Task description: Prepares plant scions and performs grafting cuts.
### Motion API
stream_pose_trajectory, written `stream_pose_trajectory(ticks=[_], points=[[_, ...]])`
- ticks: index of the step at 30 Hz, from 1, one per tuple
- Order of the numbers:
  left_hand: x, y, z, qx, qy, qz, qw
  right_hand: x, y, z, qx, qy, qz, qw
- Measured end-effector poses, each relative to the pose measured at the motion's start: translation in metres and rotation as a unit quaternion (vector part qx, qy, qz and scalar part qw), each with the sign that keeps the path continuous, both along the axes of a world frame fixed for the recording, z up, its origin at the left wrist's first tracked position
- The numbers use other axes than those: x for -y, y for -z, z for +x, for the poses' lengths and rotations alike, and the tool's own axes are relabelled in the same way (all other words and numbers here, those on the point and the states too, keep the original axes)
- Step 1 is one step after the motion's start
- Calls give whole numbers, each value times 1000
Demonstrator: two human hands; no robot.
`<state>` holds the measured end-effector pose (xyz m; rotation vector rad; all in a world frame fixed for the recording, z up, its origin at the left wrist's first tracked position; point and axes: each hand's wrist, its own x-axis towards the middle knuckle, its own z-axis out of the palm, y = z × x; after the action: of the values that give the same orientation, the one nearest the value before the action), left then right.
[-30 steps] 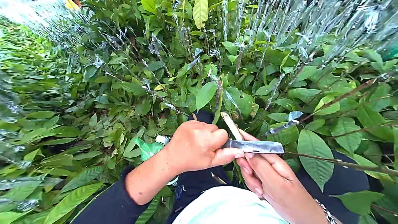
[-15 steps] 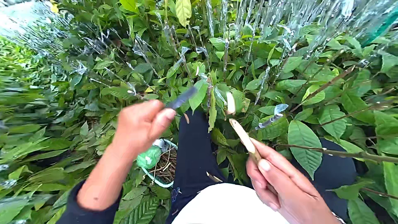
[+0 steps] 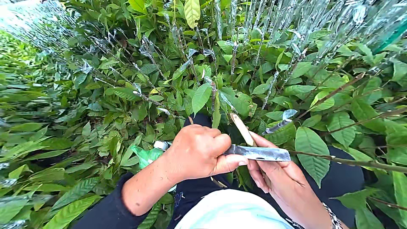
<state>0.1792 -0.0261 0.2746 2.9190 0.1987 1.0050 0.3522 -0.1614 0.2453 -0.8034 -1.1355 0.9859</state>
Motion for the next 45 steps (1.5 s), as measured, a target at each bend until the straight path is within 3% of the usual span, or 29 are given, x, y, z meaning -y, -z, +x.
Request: stream_pose_trajectory(ticks=[11, 19, 25, 28, 31, 33, 35, 38, 45], points=[[-5, 4, 7, -13, -3, 1, 1000, -9, 3, 2, -7, -53, -15, 998], [-8, 4, 9, -14, 15, 1, 1000, -12, -6, -2, -157, -129, -55, 978], [-24, 1, 8, 18, 21, 93, 995, 1, -11, -12, -286, -172, -88, 938], [-45, -8, -22, 14, -89, 82, 993, 25, -25, -6, -259, -191, -115, 940], [-84, -30, -75, 34, -252, -35, 967, 52, -31, 9, -203, -198, -123, 951], [-69, -25, -71, 49, -195, -59, 978, 46, -21, 8, -231, -175, -137, 947], [-38, -11, -42, 26, -62, -96, 993, 27, -17, 4, -247, -191, -118, 943], [-8, -1, -7, -5, 62, -75, 995, 12, -13, -7, -272, -205, -84, 936], [-7, -4, 6, 1, 43, 34, 999, 10, -13, -6, -295, -213, -92, 927]])
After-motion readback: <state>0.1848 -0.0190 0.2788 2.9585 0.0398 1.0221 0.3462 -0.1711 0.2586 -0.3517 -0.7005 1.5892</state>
